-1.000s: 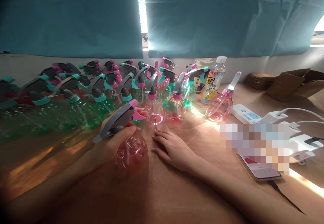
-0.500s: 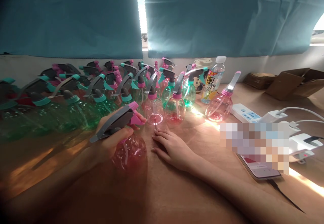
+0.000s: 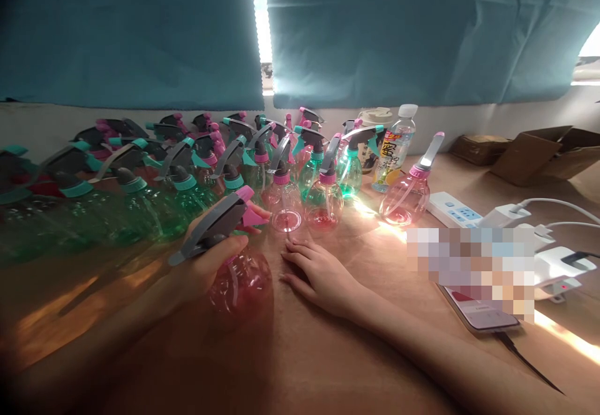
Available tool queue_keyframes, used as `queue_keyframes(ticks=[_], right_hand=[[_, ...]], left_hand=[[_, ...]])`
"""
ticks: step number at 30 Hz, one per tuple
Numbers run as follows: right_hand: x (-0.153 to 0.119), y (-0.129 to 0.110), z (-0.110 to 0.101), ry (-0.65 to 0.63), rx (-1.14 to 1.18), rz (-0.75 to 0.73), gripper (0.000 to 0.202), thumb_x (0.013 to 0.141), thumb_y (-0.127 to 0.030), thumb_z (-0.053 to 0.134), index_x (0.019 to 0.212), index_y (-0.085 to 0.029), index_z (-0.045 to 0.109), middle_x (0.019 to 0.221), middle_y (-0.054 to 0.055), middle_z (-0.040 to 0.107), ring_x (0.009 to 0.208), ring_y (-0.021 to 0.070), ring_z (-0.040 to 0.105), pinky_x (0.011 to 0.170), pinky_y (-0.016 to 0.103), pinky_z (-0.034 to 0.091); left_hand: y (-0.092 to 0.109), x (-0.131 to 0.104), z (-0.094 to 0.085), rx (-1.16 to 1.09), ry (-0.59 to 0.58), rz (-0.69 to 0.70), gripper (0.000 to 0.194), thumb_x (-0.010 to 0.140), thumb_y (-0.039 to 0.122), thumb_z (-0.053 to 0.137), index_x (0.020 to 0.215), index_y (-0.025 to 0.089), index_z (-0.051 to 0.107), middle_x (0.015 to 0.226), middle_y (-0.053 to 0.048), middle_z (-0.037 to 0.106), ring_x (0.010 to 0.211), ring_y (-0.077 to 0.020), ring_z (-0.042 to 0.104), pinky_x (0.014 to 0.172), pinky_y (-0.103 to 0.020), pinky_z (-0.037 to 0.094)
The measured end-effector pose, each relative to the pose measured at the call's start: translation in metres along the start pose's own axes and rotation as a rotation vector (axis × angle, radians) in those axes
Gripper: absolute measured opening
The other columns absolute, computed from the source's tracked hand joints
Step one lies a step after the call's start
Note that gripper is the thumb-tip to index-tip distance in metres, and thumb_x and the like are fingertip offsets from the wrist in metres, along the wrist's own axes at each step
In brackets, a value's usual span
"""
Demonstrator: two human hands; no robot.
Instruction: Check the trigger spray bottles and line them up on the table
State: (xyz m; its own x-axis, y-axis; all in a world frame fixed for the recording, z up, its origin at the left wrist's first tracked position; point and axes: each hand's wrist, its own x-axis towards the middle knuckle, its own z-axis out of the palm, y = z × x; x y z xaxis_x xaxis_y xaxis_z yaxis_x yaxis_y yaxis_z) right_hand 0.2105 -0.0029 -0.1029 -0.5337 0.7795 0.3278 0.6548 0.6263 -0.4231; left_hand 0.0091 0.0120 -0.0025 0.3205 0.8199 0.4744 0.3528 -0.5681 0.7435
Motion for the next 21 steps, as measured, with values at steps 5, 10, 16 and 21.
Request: queue_keyframes(ticks=[5, 10, 16, 21], right_hand=[[-0.0002, 0.0006, 0.0007, 0.008, -0.001, -0.004, 0.041, 0.095, -0.035, 0.054, 0.130, -0.015, 0.058, 0.134, 0.014, 0.059, 0.129, 0.0275, 0.050, 0.108, 0.048, 0.043], [-0.0001, 0.0013, 0.0016, 0.012, -0.003, -0.007, 0.041, 0.094, -0.035, 0.054, 0.129, -0.014, 0.058, 0.134, 0.014, 0.059, 0.129, 0.0275, 0.050, 0.107, 0.048, 0.043], [-0.0004, 0.0017, 0.0023, 0.036, 0.011, -0.017, 0.040, 0.094, -0.035, 0.054, 0.130, -0.018, 0.058, 0.133, 0.014, 0.060, 0.128, 0.0280, 0.051, 0.106, 0.049, 0.044], [-0.0004, 0.0019, 0.0026, 0.032, 0.006, -0.008, 0.041, 0.094, -0.035, 0.055, 0.130, -0.015, 0.058, 0.133, 0.014, 0.060, 0.129, 0.0277, 0.050, 0.107, 0.048, 0.043]], left_hand=[[-0.0021, -0.0015, 0.0030, -0.078, -0.024, -0.027, 0.010, 0.079, 0.019, 0.050, 0.077, 0.024, 0.041, 0.066, 0.006, 0.034, 0.057, -0.0126, 0.029, 0.059, -0.029, 0.038], [-0.0025, -0.0019, 0.0030, -0.099, -0.018, -0.034, 0.013, 0.079, 0.017, 0.050, 0.075, 0.024, 0.040, 0.066, 0.006, 0.032, 0.057, -0.0123, 0.027, 0.061, -0.030, 0.040], [-0.0015, -0.0015, 0.0027, -0.095, -0.018, -0.034, 0.011, 0.079, 0.019, 0.051, 0.076, 0.024, 0.041, 0.066, 0.006, 0.032, 0.057, -0.0124, 0.026, 0.059, -0.030, 0.040], [-0.0027, -0.0020, 0.0026, -0.098, -0.018, -0.038, 0.011, 0.078, 0.020, 0.051, 0.076, 0.024, 0.042, 0.066, 0.006, 0.033, 0.056, -0.0124, 0.026, 0.060, -0.030, 0.042]])
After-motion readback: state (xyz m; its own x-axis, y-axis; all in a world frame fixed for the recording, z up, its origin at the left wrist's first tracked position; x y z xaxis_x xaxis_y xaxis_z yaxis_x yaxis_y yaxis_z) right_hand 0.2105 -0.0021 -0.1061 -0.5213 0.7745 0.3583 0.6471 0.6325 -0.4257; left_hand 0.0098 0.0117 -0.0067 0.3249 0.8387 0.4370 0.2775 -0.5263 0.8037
